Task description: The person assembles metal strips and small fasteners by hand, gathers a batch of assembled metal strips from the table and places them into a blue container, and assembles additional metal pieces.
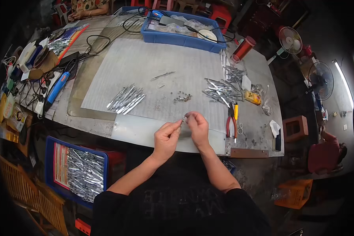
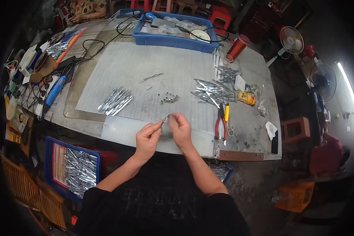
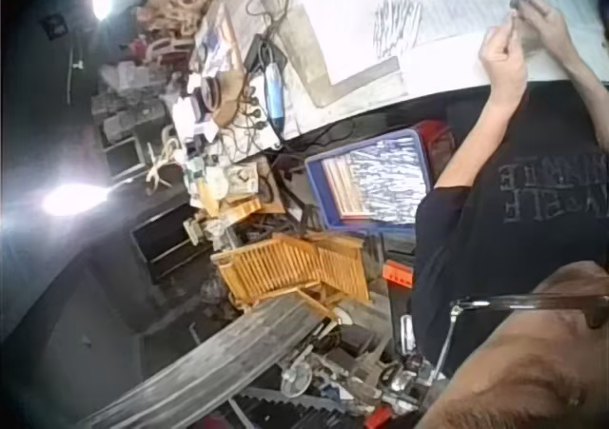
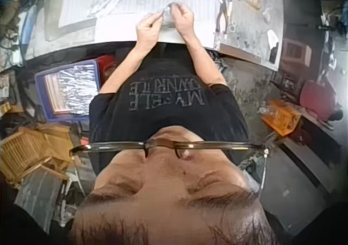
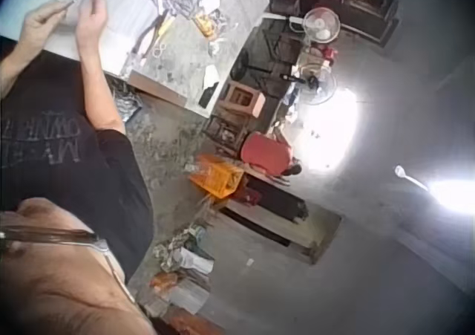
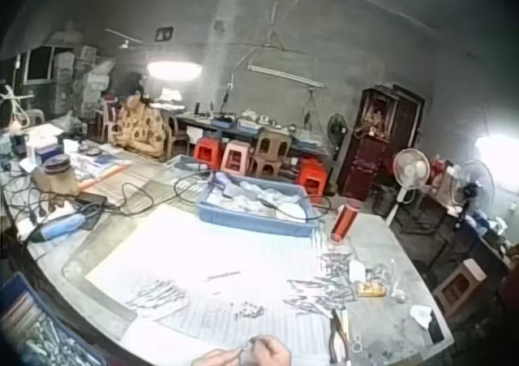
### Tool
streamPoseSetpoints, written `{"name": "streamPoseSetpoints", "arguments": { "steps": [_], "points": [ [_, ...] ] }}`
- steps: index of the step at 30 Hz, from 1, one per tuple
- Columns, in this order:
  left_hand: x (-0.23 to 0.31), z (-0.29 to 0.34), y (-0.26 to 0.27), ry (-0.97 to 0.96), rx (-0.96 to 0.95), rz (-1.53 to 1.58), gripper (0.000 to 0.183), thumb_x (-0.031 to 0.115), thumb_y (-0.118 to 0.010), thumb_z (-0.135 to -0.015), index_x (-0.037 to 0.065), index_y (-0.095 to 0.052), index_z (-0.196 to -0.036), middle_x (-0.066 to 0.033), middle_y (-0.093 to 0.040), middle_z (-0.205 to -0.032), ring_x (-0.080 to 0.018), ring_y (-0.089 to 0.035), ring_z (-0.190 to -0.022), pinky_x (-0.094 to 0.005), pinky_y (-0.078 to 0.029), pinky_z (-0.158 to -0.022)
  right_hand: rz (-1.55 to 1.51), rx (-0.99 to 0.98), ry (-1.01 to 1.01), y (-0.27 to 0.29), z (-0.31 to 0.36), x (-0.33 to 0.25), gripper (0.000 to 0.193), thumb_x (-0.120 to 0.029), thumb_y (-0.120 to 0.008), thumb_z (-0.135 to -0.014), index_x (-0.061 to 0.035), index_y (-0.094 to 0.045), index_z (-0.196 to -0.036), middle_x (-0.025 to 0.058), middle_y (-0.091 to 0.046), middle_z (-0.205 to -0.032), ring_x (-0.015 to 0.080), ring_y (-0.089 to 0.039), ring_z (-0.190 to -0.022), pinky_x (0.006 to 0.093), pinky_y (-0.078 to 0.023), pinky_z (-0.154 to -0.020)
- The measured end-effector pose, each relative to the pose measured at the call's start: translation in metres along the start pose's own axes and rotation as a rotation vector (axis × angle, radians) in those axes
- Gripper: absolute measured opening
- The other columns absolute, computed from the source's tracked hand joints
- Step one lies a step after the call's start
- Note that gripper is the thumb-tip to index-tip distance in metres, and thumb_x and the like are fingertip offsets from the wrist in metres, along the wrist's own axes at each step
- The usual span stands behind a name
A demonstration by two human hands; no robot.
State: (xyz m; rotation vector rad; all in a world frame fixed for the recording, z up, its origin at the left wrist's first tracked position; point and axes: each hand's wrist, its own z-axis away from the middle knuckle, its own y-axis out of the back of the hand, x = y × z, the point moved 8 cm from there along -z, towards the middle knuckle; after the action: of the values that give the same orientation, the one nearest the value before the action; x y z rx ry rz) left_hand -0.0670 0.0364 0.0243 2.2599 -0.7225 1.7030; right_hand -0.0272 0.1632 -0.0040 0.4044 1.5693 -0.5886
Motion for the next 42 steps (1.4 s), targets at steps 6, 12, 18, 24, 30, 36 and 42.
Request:
{"name": "streamPoseSetpoints", "arguments": {
  "steps": [6,12,18,24,30,36,42],
  "points": [
    [0.002,0.005,-0.005,-0.02,0.021,0.006,0.02,0.0,-0.054,-0.081,-0.001,-0.06,-0.1,-0.0033,-0.054,-0.071,-0.0077,-0.047,-0.063,-0.0194,-0.039,-0.055,0.031,-0.012,0.015,0.009,0.004,-0.004,0.016,-0.016,-0.053,-0.086,0.0001,-0.055,-0.085,0.0001,-0.053,-0.077,0.0051,-0.045,-0.067,0.02,-0.039,-0.06],
    [-0.008,0.003,-0.002,0.012,0.026,0.005,0.02,0.0,-0.055,-0.081,-0.001,-0.06,-0.1,-0.0037,-0.055,-0.072,-0.008,-0.048,-0.063,-0.0196,-0.039,-0.056,0.027,-0.052,0.169,-0.001,0.009,-0.009,0.011,-0.01,-0.056,-0.083,-0.0004,-0.054,-0.088,-0.0014,-0.052,-0.077,0.0043,-0.045,-0.069,0.0181,-0.038,-0.062],
    [-0.004,0.002,0.001,-0.009,0.028,-0.034,0.02,0.0,-0.055,-0.081,-0.001,-0.06,-0.1,-0.004,-0.055,-0.072,-0.008,-0.048,-0.063,-0.0201,-0.04,-0.056,-0.084,-0.084,0.079,-0.007,0.008,-0.006,0.013,-0.012,-0.057,-0.083,0.0007,-0.054,-0.082,-0.0018,-0.051,-0.072,0.0045,-0.043,-0.063,0.0184,-0.037,-0.055],
    [-0.005,0.001,0.0,-0.009,0.018,-0.049,0.021,0.0,-0.054,-0.081,-0.001,-0.06,-0.101,-0.0042,-0.055,-0.073,-0.0083,-0.049,-0.065,-0.0204,-0.04,-0.058,0.178,-0.04,0.222,-0.003,0.008,-0.009,0.012,-0.01,-0.056,-0.082,0.0012,-0.053,-0.081,0.001,-0.051,-0.07,0.0063,-0.043,-0.061,0.0207,-0.038,-0.053],
    [-0.008,0.001,0.001,0.01,0.012,-0.031,0.021,-0.001,-0.054,-0.081,-0.001,-0.059,-0.101,-0.0046,-0.054,-0.073,-0.0092,-0.049,-0.065,-0.0207,-0.041,-0.058,0.463,0.011,0.521,-0.011,0.016,-0.04,0.011,-0.009,-0.058,-0.079,0.0011,-0.053,-0.079,0.006,-0.052,-0.068,0.0111,-0.046,-0.058,0.0229,-0.039,-0.053],
    [-0.019,0.002,-0.001,0.083,-0.001,0.054,0.021,-0.001,-0.053,-0.081,-0.001,-0.059,-0.102,-0.0049,-0.056,-0.076,-0.0087,-0.05,-0.067,-0.0208,-0.041,-0.058,0.377,0.029,0.388,-0.007,0.012,-0.031,0.01,-0.008,-0.057,-0.078,0.0012,-0.052,-0.077,0.0084,-0.051,-0.068,0.0148,-0.046,-0.055,0.025,-0.039,-0.05],
    [-0.015,0.001,-0.002,0.083,0.015,0.069,0.022,-0.002,-0.052,-0.082,-0.002,-0.059,-0.103,-0.0023,-0.053,-0.076,-0.0063,-0.047,-0.068,-0.0183,-0.039,-0.059,0.384,0.023,0.346,-0.008,0.01,-0.024,0.009,-0.008,-0.055,-0.08,0.0008,-0.052,-0.077,0.0071,-0.05,-0.065,0.0128,-0.045,-0.056,0.0253,-0.038,-0.051]
  ]
}}
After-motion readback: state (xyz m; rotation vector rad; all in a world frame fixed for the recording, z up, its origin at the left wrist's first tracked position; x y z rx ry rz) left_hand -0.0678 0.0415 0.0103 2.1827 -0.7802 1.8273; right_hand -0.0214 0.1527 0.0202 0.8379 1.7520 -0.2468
